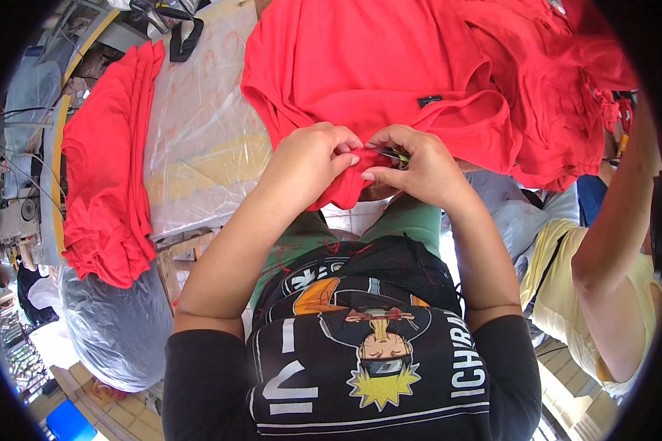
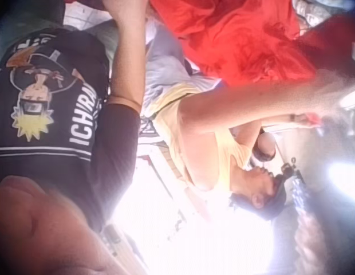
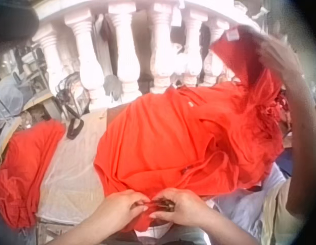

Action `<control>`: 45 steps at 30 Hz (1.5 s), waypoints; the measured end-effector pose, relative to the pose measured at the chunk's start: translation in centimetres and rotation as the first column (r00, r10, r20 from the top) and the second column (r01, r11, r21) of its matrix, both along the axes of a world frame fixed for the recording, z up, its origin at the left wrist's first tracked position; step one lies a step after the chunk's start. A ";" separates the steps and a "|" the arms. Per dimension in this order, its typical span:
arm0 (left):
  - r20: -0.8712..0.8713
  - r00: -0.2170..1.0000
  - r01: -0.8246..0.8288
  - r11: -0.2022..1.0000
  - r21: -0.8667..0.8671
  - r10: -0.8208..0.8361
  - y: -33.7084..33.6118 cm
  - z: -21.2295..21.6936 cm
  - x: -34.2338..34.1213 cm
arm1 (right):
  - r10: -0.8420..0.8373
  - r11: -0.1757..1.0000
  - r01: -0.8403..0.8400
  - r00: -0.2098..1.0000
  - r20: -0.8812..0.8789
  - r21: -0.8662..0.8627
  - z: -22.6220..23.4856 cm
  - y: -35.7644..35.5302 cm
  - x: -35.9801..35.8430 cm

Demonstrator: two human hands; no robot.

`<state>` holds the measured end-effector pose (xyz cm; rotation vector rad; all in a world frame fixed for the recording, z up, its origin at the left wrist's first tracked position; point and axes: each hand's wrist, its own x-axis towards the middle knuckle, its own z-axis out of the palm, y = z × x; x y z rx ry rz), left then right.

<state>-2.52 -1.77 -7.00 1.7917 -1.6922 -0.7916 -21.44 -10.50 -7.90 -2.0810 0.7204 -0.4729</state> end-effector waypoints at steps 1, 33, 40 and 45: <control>-0.036 0.999 -0.020 1.000 0.012 0.020 0.1 0.0 0.0 | 0.008 1.000 -0.008 1.000 0.000 0.010 -0.1 0.1 0.2; -0.446 0.873 -0.246 0.968 -0.047 0.200 1.4 -1.4 -1.5 | 0.013 0.946 0.006 0.998 0.058 -0.324 -0.3 1.3 0.2; -0.283 0.937 -0.272 0.935 -0.227 0.204 1.7 -1.6 -2.4 | 0.038 0.999 -0.043 0.988 0.147 0.030 1.5 1.0 -0.4; -0.163 0.976 -0.191 0.930 -0.315 0.146 2.0 -1.1 -2.5 | -0.054 0.969 0.026 0.993 0.109 0.245 1.5 0.8 0.2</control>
